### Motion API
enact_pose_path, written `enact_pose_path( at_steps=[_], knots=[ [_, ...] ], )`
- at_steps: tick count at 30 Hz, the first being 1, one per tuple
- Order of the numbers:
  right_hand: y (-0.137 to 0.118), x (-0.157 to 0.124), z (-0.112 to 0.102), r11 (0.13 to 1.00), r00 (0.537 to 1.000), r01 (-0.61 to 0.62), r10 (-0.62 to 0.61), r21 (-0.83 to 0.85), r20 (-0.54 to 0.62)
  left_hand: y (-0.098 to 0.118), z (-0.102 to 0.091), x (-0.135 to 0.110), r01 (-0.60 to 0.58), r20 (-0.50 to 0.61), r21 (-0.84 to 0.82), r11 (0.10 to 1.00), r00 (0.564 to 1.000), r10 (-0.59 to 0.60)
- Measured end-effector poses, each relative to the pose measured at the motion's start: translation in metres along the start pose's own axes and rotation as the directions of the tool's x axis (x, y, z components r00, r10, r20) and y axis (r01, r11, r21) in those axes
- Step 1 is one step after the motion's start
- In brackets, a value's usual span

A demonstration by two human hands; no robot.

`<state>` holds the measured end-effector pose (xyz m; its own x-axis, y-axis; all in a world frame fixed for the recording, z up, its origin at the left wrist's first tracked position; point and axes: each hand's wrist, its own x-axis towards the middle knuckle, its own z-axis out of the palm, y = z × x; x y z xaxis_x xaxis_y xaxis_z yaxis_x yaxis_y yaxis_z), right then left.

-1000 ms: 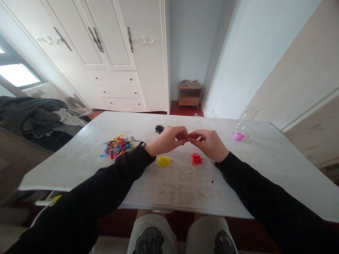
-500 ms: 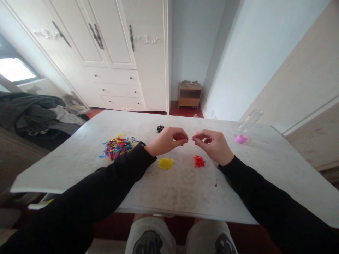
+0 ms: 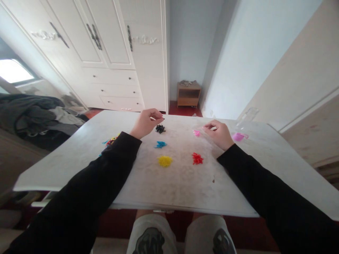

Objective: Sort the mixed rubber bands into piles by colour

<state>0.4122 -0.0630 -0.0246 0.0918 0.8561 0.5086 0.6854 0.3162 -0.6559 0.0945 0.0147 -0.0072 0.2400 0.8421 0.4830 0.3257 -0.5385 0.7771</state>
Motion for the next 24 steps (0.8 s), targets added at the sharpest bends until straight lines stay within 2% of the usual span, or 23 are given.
enact_pose_path(
  at_steps=[3, 8, 14, 24],
  knots=[
    [0.011, 0.001, 0.005, 1.000, 0.999, -0.004, 0.005, -0.024, 0.040, -0.017, -0.007, 0.004, 0.058, 0.002, 0.031, 0.998, 0.998, -0.058],
    [0.022, 0.001, 0.011, 0.999, 0.995, 0.008, -0.003, -0.046, 0.103, -0.032, -0.004, 0.004, 0.115, 0.045, 0.064, 0.991, 0.992, -0.118],
    [0.026, 0.002, 0.011, 0.999, 0.992, 0.009, -0.002, -0.050, 0.128, -0.030, -0.003, 0.001, 0.120, 0.085, 0.128, 0.984, 0.988, -0.131],
    [0.026, 0.002, 0.011, 0.999, 0.992, -0.004, 0.009, -0.035, 0.126, -0.027, -0.004, -0.001, 0.139, 0.080, 0.209, 0.968, 0.984, -0.159]
  ],
)
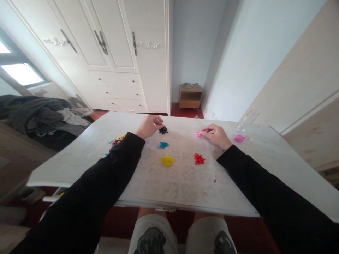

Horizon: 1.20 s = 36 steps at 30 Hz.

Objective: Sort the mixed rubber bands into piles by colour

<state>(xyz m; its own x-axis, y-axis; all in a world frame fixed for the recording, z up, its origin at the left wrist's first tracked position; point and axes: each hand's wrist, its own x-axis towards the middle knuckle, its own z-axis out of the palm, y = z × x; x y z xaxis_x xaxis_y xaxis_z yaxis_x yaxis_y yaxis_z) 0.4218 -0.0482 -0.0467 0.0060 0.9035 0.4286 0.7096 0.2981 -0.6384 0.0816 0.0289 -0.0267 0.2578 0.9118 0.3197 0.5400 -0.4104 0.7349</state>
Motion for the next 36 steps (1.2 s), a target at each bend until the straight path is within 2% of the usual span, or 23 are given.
enact_pose_path(
  at_steps=[14, 36],
  knots=[
    [-0.0040, -0.0001, -0.0009, 0.999, 0.999, -0.033, 0.033, 0.008, 0.040, 0.0023, -0.0017, -0.0015, 0.017, 0.006, 0.049, 0.999, 1.000, -0.018],
    [-0.0096, -0.0007, -0.0026, 0.999, 0.999, -0.026, 0.026, -0.021, 0.021, 0.0066, -0.0023, -0.0020, 0.034, 0.005, 0.051, 0.998, 0.999, -0.034]
  ],
)
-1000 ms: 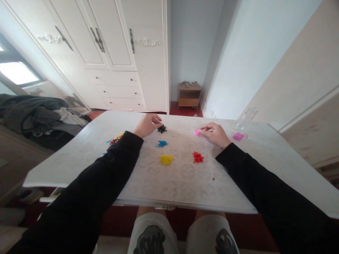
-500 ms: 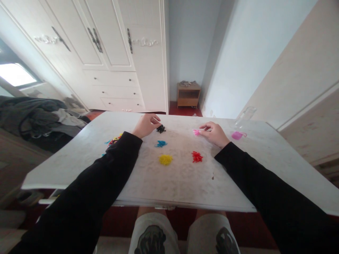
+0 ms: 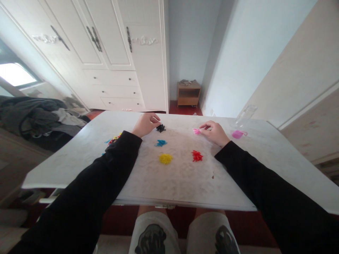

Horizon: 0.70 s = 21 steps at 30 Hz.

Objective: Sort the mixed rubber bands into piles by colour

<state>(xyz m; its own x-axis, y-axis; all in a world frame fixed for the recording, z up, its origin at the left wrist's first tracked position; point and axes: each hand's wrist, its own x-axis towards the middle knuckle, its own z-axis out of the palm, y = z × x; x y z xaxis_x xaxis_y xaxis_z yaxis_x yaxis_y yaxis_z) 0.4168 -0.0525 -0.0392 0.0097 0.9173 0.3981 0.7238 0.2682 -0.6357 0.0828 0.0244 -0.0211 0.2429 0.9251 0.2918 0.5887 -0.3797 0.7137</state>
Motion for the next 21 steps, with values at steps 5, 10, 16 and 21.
enact_pose_path(
  at_steps=[5, 10, 16, 21],
  knots=[
    [0.001, 0.001, 0.000, 1.000, 1.000, 0.000, 0.000, -0.009, -0.003, 0.000, -0.001, 0.000, 0.005, -0.008, -0.001, 1.000, 1.000, -0.005],
    [0.004, 0.002, 0.002, 1.000, 1.000, 0.015, -0.016, -0.017, -0.013, -0.002, 0.000, 0.001, -0.029, -0.034, -0.035, 0.999, 0.999, 0.028],
    [0.004, 0.003, 0.001, 1.000, 0.999, 0.001, -0.001, -0.001, -0.052, 0.024, -0.019, 0.004, -0.173, -0.246, -0.158, 0.972, 0.960, 0.131],
    [0.005, 0.003, 0.000, 1.000, 0.997, -0.012, 0.013, 0.009, -0.082, 0.053, -0.059, -0.004, -0.167, -0.250, -0.183, 0.969, 0.961, 0.118]
  ],
)
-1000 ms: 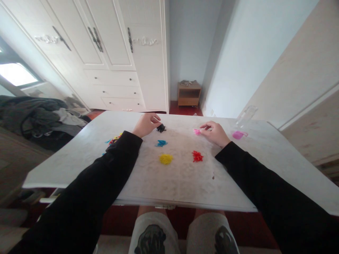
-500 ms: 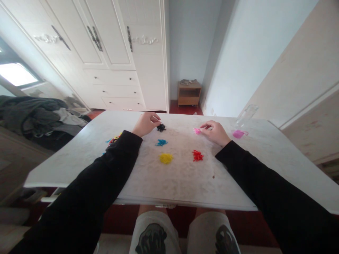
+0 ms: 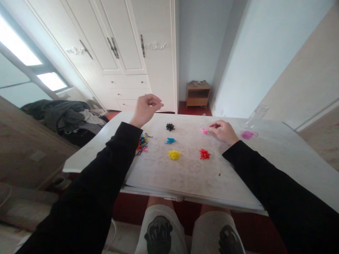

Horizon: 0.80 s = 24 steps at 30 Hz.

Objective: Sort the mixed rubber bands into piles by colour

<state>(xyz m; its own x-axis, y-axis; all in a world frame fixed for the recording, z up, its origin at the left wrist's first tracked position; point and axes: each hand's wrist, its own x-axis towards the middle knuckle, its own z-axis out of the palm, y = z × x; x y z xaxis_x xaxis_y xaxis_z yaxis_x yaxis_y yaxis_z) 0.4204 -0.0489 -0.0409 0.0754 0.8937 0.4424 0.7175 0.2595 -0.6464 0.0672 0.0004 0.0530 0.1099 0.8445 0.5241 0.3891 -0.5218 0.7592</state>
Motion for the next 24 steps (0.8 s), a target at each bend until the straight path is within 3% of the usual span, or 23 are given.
enact_pose_path(
  at_steps=[4, 9, 12, 16, 24],
  knots=[
    [0.001, 0.000, 0.001, 1.000, 1.000, -0.002, 0.002, 0.012, -0.014, 0.006, -0.039, -0.015, 0.003, 0.187, 0.139, 0.990, 0.982, -0.029],
    [0.004, 0.001, 0.004, 0.999, 1.000, 0.026, -0.026, 0.029, -0.001, -0.010, -0.069, -0.043, -0.059, 0.363, 0.418, 0.907, 0.925, -0.107],
    [0.004, 0.001, 0.005, 0.999, 0.999, 0.033, -0.033, 0.034, 0.003, -0.019, -0.072, -0.054, -0.071, 0.462, 0.501, 0.863, 0.865, -0.197],
    [0.001, -0.001, 0.003, 0.999, 1.000, 0.017, -0.018, 0.030, 0.015, -0.029, -0.068, -0.058, -0.059, 0.481, 0.584, 0.810, 0.828, -0.287],
    [-0.001, -0.002, 0.002, 0.999, 0.999, 0.024, -0.024, 0.023, 0.021, -0.041, -0.066, -0.055, -0.096, 0.541, 0.560, 0.823, 0.795, -0.276]
  ],
)
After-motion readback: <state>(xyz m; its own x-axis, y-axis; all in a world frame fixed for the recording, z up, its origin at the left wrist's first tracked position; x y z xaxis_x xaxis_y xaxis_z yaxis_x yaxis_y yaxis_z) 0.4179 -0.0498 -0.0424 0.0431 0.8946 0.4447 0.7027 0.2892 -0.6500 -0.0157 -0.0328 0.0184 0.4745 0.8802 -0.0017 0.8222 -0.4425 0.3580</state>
